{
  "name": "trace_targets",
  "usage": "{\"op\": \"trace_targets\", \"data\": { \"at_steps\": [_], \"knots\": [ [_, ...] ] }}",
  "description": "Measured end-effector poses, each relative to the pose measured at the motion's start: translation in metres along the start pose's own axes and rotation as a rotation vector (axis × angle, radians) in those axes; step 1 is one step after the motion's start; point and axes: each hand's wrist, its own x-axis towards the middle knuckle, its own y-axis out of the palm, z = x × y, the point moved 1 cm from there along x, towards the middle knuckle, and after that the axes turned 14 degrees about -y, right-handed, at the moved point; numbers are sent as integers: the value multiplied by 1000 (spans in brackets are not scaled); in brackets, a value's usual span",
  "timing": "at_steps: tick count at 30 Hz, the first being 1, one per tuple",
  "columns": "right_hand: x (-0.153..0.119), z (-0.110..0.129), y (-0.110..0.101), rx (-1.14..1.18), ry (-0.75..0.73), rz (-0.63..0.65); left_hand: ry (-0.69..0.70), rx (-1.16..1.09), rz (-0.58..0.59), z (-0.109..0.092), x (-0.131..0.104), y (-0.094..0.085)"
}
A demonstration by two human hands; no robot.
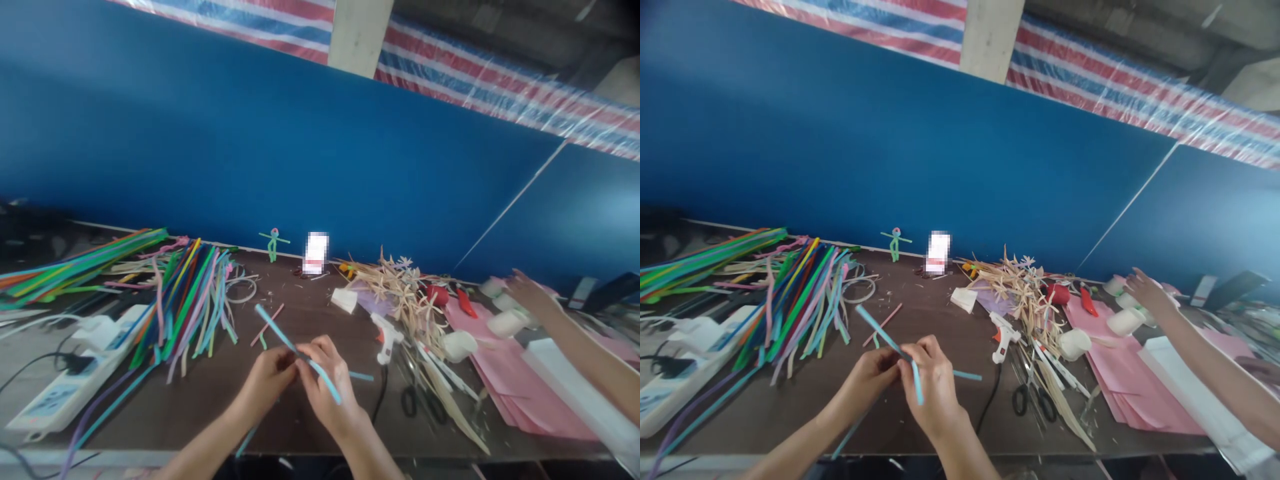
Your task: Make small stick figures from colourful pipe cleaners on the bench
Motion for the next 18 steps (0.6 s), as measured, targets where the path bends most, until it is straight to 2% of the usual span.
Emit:
{"op": "trace_targets", "data": {
  "at_steps": [5, 9, 14, 18],
  "knots": [
    [0, 2, -1, -35, -20, 33, -63, 47, 45, 4, 0, 1],
    [-1, 3, -4, -85, -38, 55, -52, 77, 41, 4, -1, 1],
    [-5, -1, -3, -202, 34, 24, -45, 14, -9, 1, -1, 1],
    [-6, -5, 1, -264, 40, 54, -45, 12, 32, 0, 0, 1]
  ]
}}
